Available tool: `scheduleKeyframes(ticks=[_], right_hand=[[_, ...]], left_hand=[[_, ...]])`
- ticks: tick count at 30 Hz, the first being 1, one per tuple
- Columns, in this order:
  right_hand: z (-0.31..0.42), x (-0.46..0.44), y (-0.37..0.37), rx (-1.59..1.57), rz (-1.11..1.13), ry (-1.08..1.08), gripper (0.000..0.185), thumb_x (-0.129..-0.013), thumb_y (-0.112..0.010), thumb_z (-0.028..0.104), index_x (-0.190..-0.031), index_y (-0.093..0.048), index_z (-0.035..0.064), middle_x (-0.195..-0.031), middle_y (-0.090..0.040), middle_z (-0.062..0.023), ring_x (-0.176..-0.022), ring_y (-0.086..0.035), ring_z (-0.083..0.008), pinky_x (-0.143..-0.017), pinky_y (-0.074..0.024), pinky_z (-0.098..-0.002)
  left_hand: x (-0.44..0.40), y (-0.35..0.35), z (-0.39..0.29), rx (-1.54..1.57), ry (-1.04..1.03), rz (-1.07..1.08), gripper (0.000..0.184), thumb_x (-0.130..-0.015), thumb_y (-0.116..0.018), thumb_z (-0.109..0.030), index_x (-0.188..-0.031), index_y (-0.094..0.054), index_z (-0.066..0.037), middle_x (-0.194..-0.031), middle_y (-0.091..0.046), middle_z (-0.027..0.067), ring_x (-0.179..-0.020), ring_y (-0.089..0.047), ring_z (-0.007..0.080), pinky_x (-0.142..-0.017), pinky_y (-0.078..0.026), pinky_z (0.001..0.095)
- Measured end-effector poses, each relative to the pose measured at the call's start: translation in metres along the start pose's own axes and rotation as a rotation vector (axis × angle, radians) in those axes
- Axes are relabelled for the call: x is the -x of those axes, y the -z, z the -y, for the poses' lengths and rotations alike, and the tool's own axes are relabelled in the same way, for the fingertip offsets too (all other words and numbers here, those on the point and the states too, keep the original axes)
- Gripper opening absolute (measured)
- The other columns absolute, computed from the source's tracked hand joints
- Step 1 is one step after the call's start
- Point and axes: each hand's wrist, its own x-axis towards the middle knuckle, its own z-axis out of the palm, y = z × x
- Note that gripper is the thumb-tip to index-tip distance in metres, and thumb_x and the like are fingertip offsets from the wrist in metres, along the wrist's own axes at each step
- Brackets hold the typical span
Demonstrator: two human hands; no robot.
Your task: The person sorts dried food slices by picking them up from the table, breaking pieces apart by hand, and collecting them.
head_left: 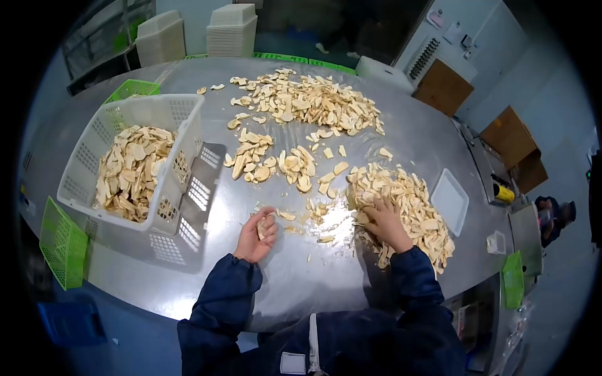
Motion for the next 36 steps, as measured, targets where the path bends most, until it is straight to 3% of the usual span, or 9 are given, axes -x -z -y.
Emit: scheduleKeyframes(ticks=[5,14,17,20,23,24,32,33,36], right_hand=[[0.026,-0.056,-0.011,-0.389,-0.124,-0.135,0.025,-0.080,-0.063,0.029,-0.091,-0.066,0.0068,-0.090,-0.064,-0.0136,-0.084,-0.060,-0.0323,-0.074,-0.0473,-0.0394],[0.061,-0.109,-0.054,-0.010,-0.137,-0.063,0.029,-0.076,-0.063,0.031,-0.074,-0.064,0.0023,-0.072,-0.062,-0.0171,-0.067,-0.062,-0.0345,-0.059,-0.0490,-0.0429],[0.061,-0.104,-0.058,-0.028,-0.103,-0.056,0.025,-0.075,-0.062,0.028,-0.072,-0.064,0.0034,-0.072,-0.062,-0.0165,-0.064,-0.061,-0.0348,-0.058,-0.0485,-0.0428],[0.056,-0.106,-0.047,-0.171,0.052,-0.105,0.024,-0.075,-0.062,0.027,-0.075,-0.066,0.0029,-0.071,-0.064,-0.0154,-0.061,-0.061,-0.0334,-0.057,-0.0483,-0.0405],[0.085,-0.111,-0.008,-0.786,0.283,-0.168,0.026,-0.078,-0.061,0.025,-0.078,-0.067,-0.0002,-0.064,-0.062,-0.0160,-0.056,-0.059,-0.0271,-0.054,-0.0458,-0.0336],[0.092,-0.114,-0.003,-0.954,0.360,-0.201,0.027,-0.078,-0.061,0.025,-0.077,-0.066,-0.0017,-0.062,-0.060,-0.0159,-0.054,-0.058,-0.0247,-0.053,-0.0447,-0.0314],[0.084,-0.164,-0.048,-0.139,0.064,-0.248,0.036,-0.078,-0.060,0.039,-0.076,-0.066,0.0034,-0.076,-0.063,-0.0176,-0.075,-0.061,-0.0346,-0.064,-0.0471,-0.0438],[0.083,-0.164,-0.052,-0.164,0.124,-0.206,0.030,-0.077,-0.062,0.034,-0.077,-0.063,0.0040,-0.078,-0.062,-0.0165,-0.076,-0.061,-0.0339,-0.064,-0.0466,-0.0436],[0.079,-0.148,-0.056,-0.270,0.118,-0.036,0.025,-0.075,-0.063,0.029,-0.077,-0.060,0.0040,-0.078,-0.062,-0.0149,-0.075,-0.060,-0.0343,-0.063,-0.0462,-0.0431]], left_hand=[[0.002,-0.004,0.004,-0.027,0.032,-0.030,0.022,-0.095,-0.046,-0.020,-0.111,-0.051,-0.006,-0.069,-0.036,-0.0022,-0.058,-0.034,0.0077,-0.045,-0.027,0.0193],[0.009,0.006,0.002,-0.057,-0.026,-0.031,0.031,-0.096,-0.045,-0.022,-0.122,-0.047,-0.006,-0.082,-0.052,0.0001,-0.067,-0.047,0.0093,-0.049,-0.037,0.0190],[0.005,0.010,0.001,-0.013,-0.037,-0.057,0.041,-0.096,-0.045,-0.023,-0.133,-0.040,-0.007,-0.108,-0.057,0.0069,-0.095,-0.056,0.0160,-0.071,-0.050,0.0241],[0.000,0.002,0.004,0.003,-0.059,-0.126,0.048,-0.096,-0.045,-0.025,-0.140,-0.032,-0.010,-0.132,-0.045,0.0128,-0.120,-0.046,0.0239,-0.098,-0.043,0.0358],[0.004,-0.014,0.004,-0.025,-0.046,-0.124,0.049,-0.097,-0.044,-0.028,-0.141,-0.029,-0.013,-0.140,-0.033,0.0128,-0.127,-0.039,0.0268,-0.105,-0.034,0.0433],[0.004,-0.015,0.005,-0.020,-0.050,-0.119,0.048,-0.098,-0.042,-0.028,-0.142,-0.029,-0.015,-0.139,-0.035,0.0120,-0.127,-0.039,0.0271,-0.105,-0.035,0.0444],[0.008,-0.004,-0.003,-0.015,-0.157,-0.129,0.041,-0.099,-0.036,-0.032,-0.137,-0.036,-0.017,-0.130,-0.046,0.0079,-0.112,-0.051,0.0225,-0.091,-0.044,0.0401],[0.008,-0.007,-0.004,-0.010,-0.179,-0.165,0.041,-0.098,-0.036,-0.035,-0.134,-0.039,-0.015,-0.120,-0.052,0.0070,-0.097,-0.055,0.0173,-0.074,-0.047,0.0323],[0.007,0.005,-0.009,0.044,-0.141,0.002,0.043,-0.097,-0.041,-0.035,-0.133,-0.039,-0.011,-0.109,-0.055,0.0043,-0.089,-0.055,0.0127,-0.064,-0.046,0.0244]])
